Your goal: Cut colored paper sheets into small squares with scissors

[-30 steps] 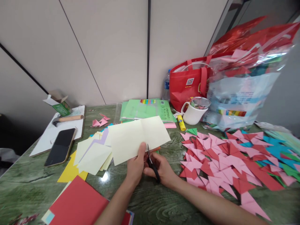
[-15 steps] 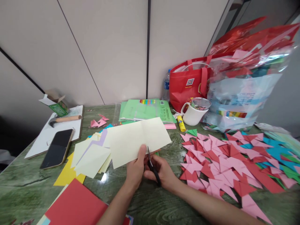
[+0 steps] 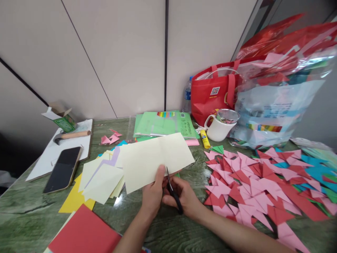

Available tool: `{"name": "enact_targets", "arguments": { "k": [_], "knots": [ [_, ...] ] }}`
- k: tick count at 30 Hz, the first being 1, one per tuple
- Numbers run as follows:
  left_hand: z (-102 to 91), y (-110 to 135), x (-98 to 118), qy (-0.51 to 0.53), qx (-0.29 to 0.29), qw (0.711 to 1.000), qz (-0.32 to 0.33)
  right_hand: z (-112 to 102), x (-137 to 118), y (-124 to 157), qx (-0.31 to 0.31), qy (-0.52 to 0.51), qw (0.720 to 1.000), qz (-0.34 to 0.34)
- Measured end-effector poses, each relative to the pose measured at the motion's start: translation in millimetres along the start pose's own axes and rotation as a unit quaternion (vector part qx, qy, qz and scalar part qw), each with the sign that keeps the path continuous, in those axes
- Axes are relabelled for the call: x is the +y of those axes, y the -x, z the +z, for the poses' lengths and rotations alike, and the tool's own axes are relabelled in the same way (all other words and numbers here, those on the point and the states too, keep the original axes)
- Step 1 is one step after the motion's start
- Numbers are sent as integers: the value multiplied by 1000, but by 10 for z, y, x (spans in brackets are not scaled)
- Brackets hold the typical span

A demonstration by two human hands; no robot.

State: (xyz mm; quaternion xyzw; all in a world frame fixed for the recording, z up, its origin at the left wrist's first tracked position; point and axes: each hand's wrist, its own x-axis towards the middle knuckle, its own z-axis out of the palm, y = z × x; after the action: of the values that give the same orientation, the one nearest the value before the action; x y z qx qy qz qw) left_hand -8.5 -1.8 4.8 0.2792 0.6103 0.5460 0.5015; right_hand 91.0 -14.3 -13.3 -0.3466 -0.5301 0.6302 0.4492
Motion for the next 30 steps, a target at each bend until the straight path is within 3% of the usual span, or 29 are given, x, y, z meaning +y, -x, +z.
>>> {"name": "enact_targets", "arguments": {
  "k": [7,13,22,30],
  "knots": [
    [-1,11,9,11,-49,999,7,-6,5,8,4,2,1000,-2],
    [22,48,61,-10,-20,1000,7,-16,16,11,3,3,1000,-4],
    [12,17,-8,39,-59,997,10,-38,45,18,6,21,1000,-7],
    [28,31,15,29,-33,999,2,-27,32,27,6,4,1000,-3]
  ]
}}
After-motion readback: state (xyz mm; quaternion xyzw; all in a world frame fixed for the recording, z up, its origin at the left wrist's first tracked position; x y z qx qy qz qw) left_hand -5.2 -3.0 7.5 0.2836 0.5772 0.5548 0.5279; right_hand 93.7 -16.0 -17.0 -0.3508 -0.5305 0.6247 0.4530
